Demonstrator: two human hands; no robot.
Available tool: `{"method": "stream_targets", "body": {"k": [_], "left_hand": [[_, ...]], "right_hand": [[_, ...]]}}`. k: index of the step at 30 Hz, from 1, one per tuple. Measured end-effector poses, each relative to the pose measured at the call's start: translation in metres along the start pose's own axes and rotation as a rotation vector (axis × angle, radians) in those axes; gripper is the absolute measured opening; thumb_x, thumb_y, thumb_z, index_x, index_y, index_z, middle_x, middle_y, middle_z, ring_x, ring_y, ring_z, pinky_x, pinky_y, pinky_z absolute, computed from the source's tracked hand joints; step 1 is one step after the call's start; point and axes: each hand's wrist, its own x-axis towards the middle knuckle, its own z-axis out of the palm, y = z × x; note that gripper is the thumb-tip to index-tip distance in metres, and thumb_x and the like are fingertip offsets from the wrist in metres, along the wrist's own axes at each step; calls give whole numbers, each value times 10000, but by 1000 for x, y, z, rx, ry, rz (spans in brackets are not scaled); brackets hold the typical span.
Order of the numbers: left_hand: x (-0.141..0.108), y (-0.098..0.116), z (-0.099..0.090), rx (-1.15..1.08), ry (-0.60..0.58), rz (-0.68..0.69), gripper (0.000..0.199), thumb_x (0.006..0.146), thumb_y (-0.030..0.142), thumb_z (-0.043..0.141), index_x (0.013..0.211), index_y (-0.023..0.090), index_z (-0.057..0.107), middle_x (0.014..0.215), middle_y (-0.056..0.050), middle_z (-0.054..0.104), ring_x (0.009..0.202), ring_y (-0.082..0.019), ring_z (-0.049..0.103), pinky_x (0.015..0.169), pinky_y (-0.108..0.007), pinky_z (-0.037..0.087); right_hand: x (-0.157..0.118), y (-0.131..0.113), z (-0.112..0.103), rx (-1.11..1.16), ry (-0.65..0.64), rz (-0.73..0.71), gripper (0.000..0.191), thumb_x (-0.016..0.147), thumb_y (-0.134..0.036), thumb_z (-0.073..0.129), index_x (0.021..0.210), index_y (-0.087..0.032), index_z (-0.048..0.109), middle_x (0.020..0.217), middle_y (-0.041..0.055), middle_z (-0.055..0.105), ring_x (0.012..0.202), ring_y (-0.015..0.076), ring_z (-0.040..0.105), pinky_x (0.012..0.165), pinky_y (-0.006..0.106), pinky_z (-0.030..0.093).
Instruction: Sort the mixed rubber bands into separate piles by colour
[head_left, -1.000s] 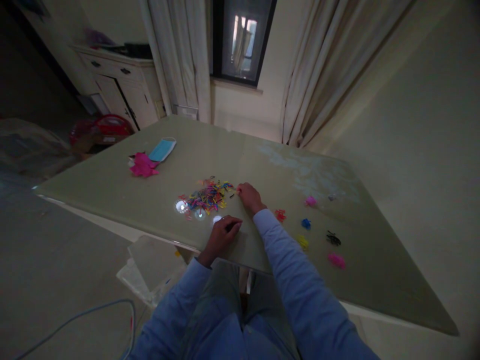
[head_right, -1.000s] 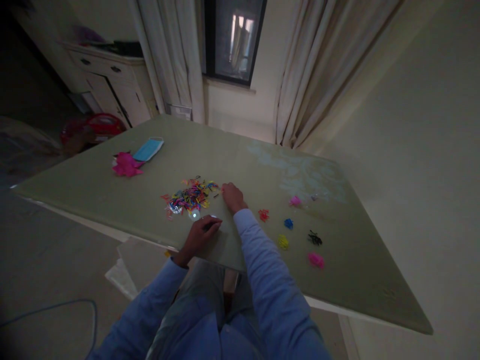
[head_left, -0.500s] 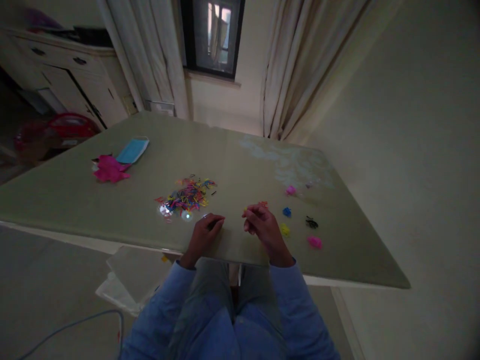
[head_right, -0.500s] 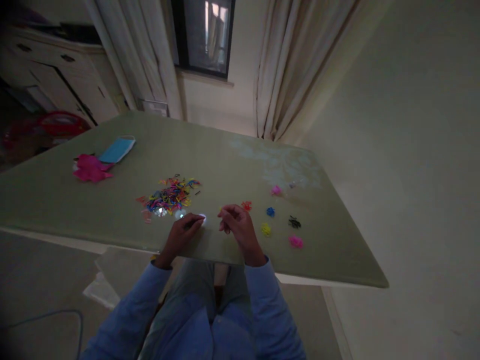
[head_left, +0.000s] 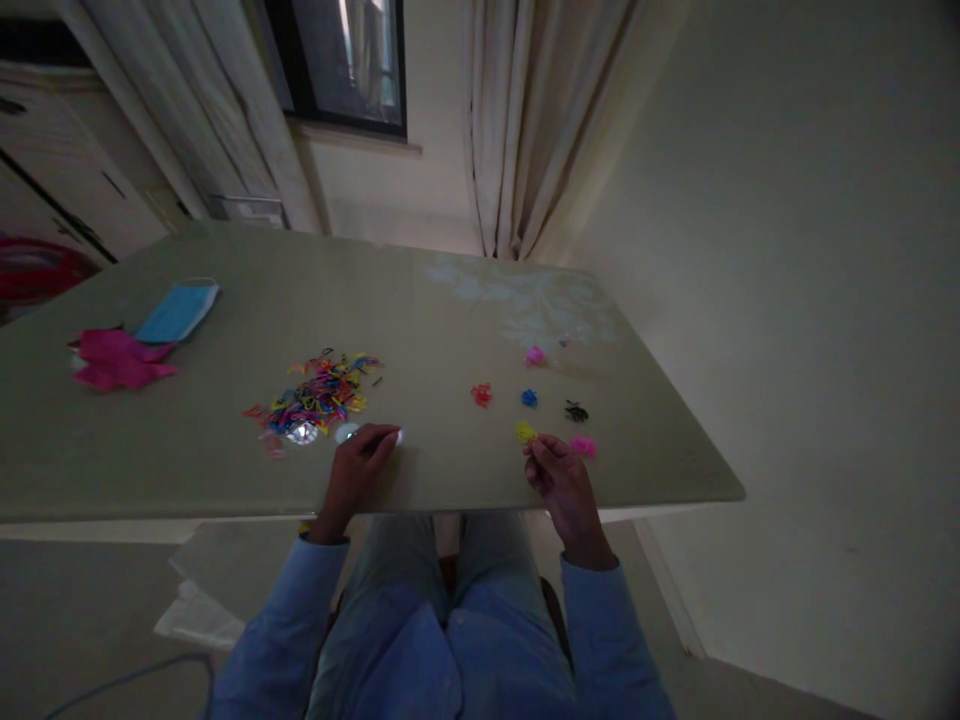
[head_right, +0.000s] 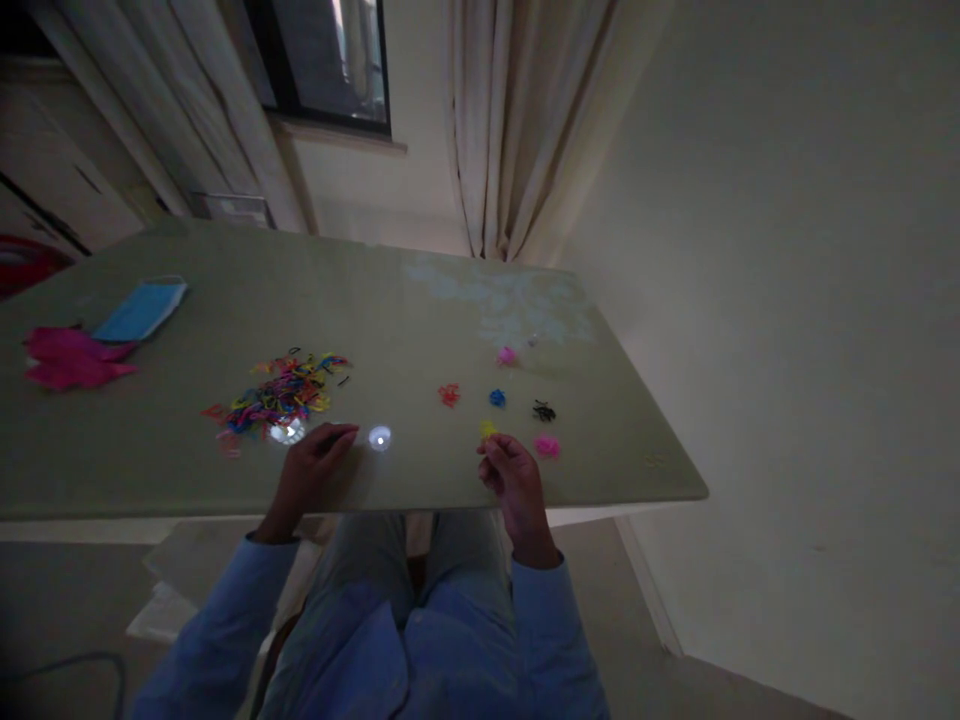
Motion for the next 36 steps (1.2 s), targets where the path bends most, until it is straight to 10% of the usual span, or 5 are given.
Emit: {"method": "stream_targets", "body": {"k": [10,17,36], "left_hand": [[1,5,-2,45,6,-20,323,810,473,567,890,210,736,889,-43,735,829,-195,662,748,-296,519],[0,3,-1,36,9,-27,322,809,468,570,894,203,731,889,-47,735,818,-188,657,763,-296,522],[1,3,0,-13,20,-3,277,827,425,566,867,199,720,870,-50,722,808,-184,653,758,-304,514]], "right_hand": [[26,13,-35,-735,340,-347,348,781,-491,605,876,-166,686,754,63,696,534,146,564,538,275,466],[39,21,-39,-1092,264,-378,342,825,-418,471,842,-164,700,768,110,721,642,203,629,637,304,470],[13,27,-24,-1036,179,-482,347,860,-438,508,907,-163,713,853,109,729,643,195,620,651,317,496]]}}
